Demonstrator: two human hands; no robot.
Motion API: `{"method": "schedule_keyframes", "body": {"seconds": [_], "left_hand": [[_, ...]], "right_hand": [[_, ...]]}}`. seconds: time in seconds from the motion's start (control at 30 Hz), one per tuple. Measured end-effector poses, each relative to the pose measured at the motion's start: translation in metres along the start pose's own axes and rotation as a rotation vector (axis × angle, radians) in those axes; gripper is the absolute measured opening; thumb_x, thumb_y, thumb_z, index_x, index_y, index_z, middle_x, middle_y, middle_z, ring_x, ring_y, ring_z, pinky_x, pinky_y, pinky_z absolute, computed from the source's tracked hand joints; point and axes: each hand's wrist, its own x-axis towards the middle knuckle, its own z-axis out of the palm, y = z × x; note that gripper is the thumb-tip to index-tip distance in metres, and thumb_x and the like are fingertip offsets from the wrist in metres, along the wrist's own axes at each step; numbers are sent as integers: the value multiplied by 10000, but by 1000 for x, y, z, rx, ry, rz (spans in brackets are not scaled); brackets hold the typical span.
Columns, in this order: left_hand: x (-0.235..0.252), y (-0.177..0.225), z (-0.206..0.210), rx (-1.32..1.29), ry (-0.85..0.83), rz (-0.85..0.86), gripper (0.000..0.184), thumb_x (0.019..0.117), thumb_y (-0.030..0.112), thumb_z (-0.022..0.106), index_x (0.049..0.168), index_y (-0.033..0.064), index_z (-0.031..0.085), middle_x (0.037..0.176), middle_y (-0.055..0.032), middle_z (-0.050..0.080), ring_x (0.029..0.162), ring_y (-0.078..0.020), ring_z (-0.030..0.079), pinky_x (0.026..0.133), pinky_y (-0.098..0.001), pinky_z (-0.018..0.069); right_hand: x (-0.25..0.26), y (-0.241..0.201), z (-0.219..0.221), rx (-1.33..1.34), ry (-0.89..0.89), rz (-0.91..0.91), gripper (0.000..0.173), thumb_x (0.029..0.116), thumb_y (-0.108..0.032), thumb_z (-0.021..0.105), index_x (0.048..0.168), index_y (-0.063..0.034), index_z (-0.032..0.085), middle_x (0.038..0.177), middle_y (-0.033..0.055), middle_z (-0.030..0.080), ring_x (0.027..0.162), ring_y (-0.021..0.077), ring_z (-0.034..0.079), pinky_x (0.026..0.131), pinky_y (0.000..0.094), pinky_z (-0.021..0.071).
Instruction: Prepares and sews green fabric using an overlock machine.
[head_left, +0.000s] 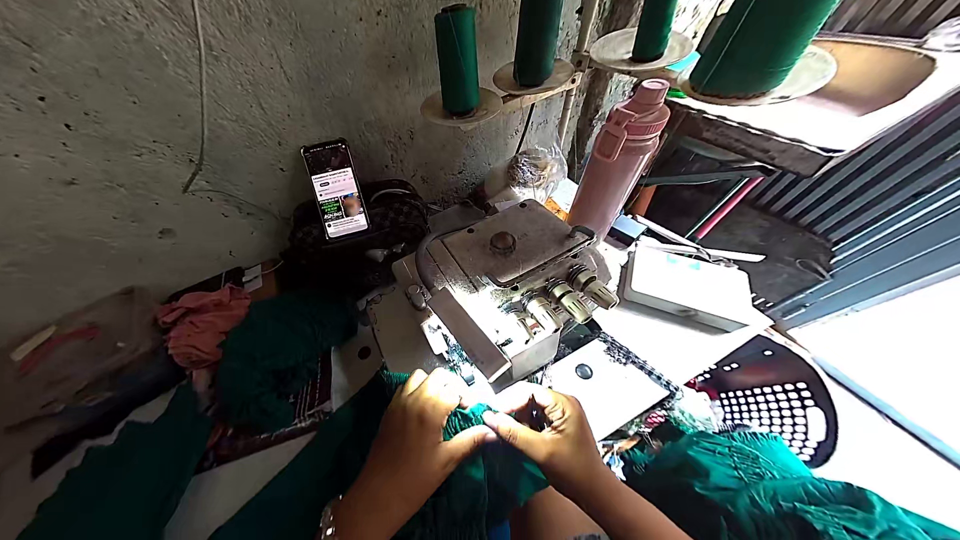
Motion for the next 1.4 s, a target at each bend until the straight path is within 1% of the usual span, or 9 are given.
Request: {"method": "schedule_keyframes", "body": {"seconds": [0.13, 0.37, 0.63, 0.73, 0.87, 1.03, 1.23, 1.3, 1.4], "left_hand": [[3, 2, -9, -86, 11, -109, 398, 873, 491, 670, 802, 100, 685, 873, -9, 673, 880, -143, 617, 796, -289, 485], [4, 9, -9, -111, 35, -209, 303, 849, 329, 699, 1026, 86, 660, 918, 3, 682, 854, -97, 615, 783, -243, 492], [7, 9, -6, -100, 78, -159, 242, 875, 373, 666, 832, 160, 773, 843, 60, 687, 865, -65, 608, 787, -220, 463], [8, 10, -4, -163, 112, -210, 195, 867, 296, 641, 818, 140, 747, 863, 54, 676, 893, -47, 595, 814, -216, 449], [10, 15, -1, -118, 148, -213, 216, 909, 264, 594, 833, 106, 722, 848, 18, 659, 874, -78, 597, 813, -243, 452], [7, 17, 11, -114, 143, -230, 282, 958, 271, 555, 907, 56, 729, 909, -50, 692, 930, -164, 634, 876, -319, 478], [7, 17, 16, -191, 135, -336, 322, 959, 305, 533, 956, 65, 748, 957, -54, 696, 979, -202, 634, 872, -488, 443], [8, 18, 17, -174, 133, -355, 321, 958, 306, 526, 942, 62, 733, 945, -60, 686, 969, -215, 628, 861, -503, 427], [7, 18, 21, -76, 132, -325, 328, 953, 329, 532, 908, 85, 747, 912, -40, 683, 942, -234, 620, 817, -502, 422]], "right_hand": [[3, 0, -3, -22, 25, -41, 26, 834, -108, 758, 837, -96, 736, 833, -66, 720, 611, -89, 522, 546, 80, 418], [3, 4, -2, -42, 36, -103, 29, 812, -82, 748, 840, -85, 739, 853, -52, 726, 635, -93, 532, 563, 69, 425], [6, 5, 1, -90, 35, -141, 30, 820, -89, 728, 848, -79, 728, 867, -45, 723, 644, -97, 517, 564, 63, 405], [6, 1, -1, -243, -74, -98, 155, 910, -273, 730, 912, -118, 730, 893, -41, 604, 679, -68, 475, 584, 78, 393], [-4, -2, -6, -351, -255, -45, 319, 941, -407, 695, 801, -121, 679, 855, 3, 552, 742, 22, 536, 605, 171, 445], [-9, -4, -15, -140, -251, -86, 256, 892, -228, 738, 747, -85, 583, 824, -10, 643, 647, -63, 509, 545, 82, 391], [-11, -2, -18, 131, -186, 230, 303, 826, -172, 821, 938, -161, 540, 802, -128, 576, 579, -110, 432, 518, 70, 356], [-28, 9, -27, -189, -238, 135, 274, 874, -291, 786, 954, -116, 590, 738, -75, 575, 533, -48, 429, 485, 127, 360], [-56, 29, -48, -742, -264, 103, 353, 852, -394, 759, 941, -67, 660, 620, 55, 608, 488, 220, 597, 438, 428, 492]]}}
